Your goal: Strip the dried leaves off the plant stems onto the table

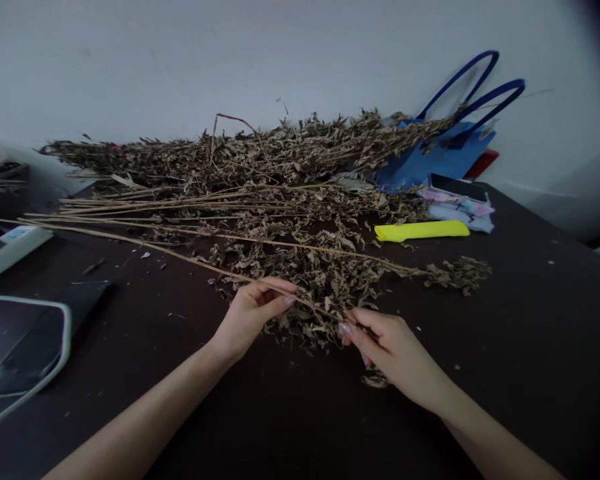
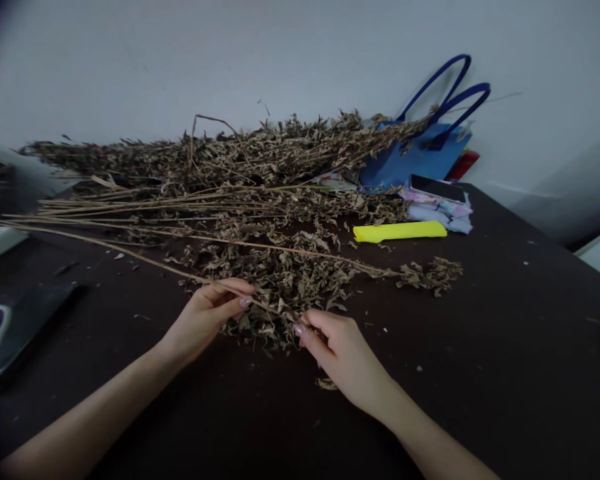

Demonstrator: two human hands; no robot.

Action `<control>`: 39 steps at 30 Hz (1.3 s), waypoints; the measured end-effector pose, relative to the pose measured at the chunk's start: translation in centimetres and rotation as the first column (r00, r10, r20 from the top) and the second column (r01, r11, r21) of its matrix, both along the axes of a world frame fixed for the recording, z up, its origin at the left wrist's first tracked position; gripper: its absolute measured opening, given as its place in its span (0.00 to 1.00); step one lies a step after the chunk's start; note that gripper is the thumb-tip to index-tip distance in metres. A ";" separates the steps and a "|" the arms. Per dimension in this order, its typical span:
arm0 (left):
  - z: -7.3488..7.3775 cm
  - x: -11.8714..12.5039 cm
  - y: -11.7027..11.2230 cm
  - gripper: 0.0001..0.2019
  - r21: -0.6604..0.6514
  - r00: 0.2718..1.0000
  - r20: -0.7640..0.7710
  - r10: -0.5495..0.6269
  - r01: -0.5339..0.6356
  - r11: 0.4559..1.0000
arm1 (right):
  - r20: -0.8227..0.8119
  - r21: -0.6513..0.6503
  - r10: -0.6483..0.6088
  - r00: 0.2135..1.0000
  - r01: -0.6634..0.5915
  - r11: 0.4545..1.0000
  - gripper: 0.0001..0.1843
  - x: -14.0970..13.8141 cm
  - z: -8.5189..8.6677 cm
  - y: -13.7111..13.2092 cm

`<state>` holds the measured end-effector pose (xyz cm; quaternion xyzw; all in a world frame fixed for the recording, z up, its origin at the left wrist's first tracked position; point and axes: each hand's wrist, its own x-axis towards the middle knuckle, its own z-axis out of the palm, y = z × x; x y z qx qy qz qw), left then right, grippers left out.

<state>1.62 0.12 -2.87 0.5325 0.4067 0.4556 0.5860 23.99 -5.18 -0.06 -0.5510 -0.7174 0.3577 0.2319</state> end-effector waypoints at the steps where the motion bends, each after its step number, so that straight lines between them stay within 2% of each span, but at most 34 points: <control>1: 0.0 0.0 0.0 0.06 0.012 1.000 0.000 0.009 -0.009 1.000 | -0.001 -0.002 0.002 1.000 -0.002 1.000 0.16 0.0 0.0 0.0; 8: 0.1 0.5 -0.3 0.05 0.043 0.993 -0.082 0.083 -0.080 0.996 | 0.005 -0.019 0.006 1.000 -0.006 1.000 0.16 -0.3 -0.1 0.0; 19: 0.0 0.4 -0.2 0.07 -0.025 0.999 -0.047 0.028 -0.030 0.999 | -0.009 -0.019 0.007 1.000 -0.007 1.000 0.16 -0.4 -0.6 0.1; 22: 0.2 0.2 0.0 0.07 0.033 0.993 -0.105 0.044 -0.041 0.999 | -0.011 -0.011 0.004 1.000 -0.004 1.000 0.16 -0.5 -0.5 0.1; 26: 0.2 -0.1 0.3 0.09 0.149 0.961 -0.262 0.092 -0.054 0.987 | -0.032 -0.005 -0.009 0.999 0.009 1.000 0.17 -0.5 -0.2 0.0; 29: 0.2 -0.2 0.5 0.10 0.128 0.949 -0.305 0.082 -0.045 0.991 | -0.047 -0.020 -0.016 0.999 0.016 1.000 0.17 -0.4 -0.2 0.0; 34: 0.5 0.0 0.4 0.12 0.050 0.970 -0.233 0.064 -0.053 0.997 | -0.057 -0.023 -0.055 0.997 0.053 0.998 0.17 0.0 -0.7 0.2; 39: 1.1 -0.2 0.3 0.14 0.059 0.946 -0.315 0.072 -0.056 0.997 | -0.039 -0.006 -0.079 0.996 0.078 0.997 0.16 0.0 -0.6 0.2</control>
